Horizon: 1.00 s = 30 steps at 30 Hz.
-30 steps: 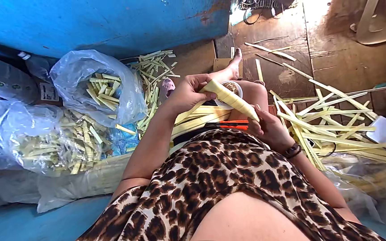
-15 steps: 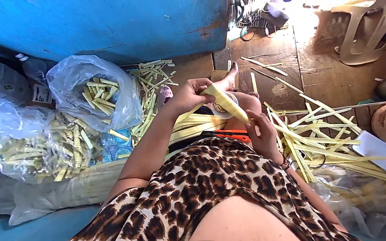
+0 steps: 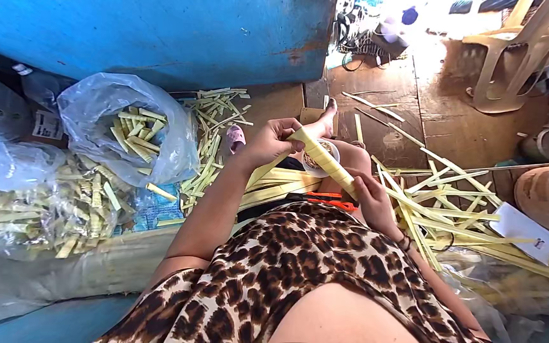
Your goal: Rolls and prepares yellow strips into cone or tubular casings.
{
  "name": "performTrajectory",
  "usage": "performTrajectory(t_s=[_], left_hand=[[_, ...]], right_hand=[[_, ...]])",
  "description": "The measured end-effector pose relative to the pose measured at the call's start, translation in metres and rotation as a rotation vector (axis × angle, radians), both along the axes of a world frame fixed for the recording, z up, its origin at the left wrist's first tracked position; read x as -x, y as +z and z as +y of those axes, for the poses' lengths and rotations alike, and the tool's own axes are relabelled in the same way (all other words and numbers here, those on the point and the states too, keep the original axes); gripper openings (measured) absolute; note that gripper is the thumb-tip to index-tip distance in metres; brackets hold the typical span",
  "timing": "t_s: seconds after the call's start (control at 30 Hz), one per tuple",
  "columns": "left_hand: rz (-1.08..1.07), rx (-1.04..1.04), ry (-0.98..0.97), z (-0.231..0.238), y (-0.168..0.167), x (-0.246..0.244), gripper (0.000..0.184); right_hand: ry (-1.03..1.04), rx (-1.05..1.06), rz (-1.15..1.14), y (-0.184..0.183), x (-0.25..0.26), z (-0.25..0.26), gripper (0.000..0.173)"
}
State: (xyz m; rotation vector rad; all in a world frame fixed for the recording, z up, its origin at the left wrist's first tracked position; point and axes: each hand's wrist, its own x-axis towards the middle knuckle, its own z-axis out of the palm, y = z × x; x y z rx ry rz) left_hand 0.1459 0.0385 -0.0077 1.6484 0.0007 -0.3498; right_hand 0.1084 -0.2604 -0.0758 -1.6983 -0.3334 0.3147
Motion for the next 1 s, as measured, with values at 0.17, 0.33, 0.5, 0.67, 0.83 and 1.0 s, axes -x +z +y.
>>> performTrajectory(t_s=[0.17, 0.33, 0.5, 0.67, 0.83, 1.0], left_hand=[[0.013, -0.001, 0.024, 0.005, -0.004, 0.000, 0.022], [0.000, 0.017, 0.057, 0.006, -0.011, 0.002, 0.022], [-0.015, 0.055, 0.049, 0.012, -0.015, 0.007, 0.030], [-0.024, 0.219, 0.120, 0.012, -0.035, 0.014, 0.017], [-0.042, 0.281, 0.202, 0.026, -0.075, 0.028, 0.018], [0.008, 0.353, 0.251, 0.061, -0.078, 0.049, 0.020]], right_hand=[[0.054, -0.196, 0.397, 0.007, -0.003, 0.004, 0.037], [-0.004, 0.228, -0.287, -0.006, 0.001, 0.003, 0.039], [0.116, -0.156, 0.398, 0.009, -0.001, 0.004, 0.051], [0.206, -0.362, 0.907, 0.028, -0.002, 0.004, 0.063], [0.444, -0.327, 0.956, 0.026, -0.004, 0.015, 0.064], [0.502, 0.173, 0.456, -0.001, -0.038, 0.050, 0.055]])
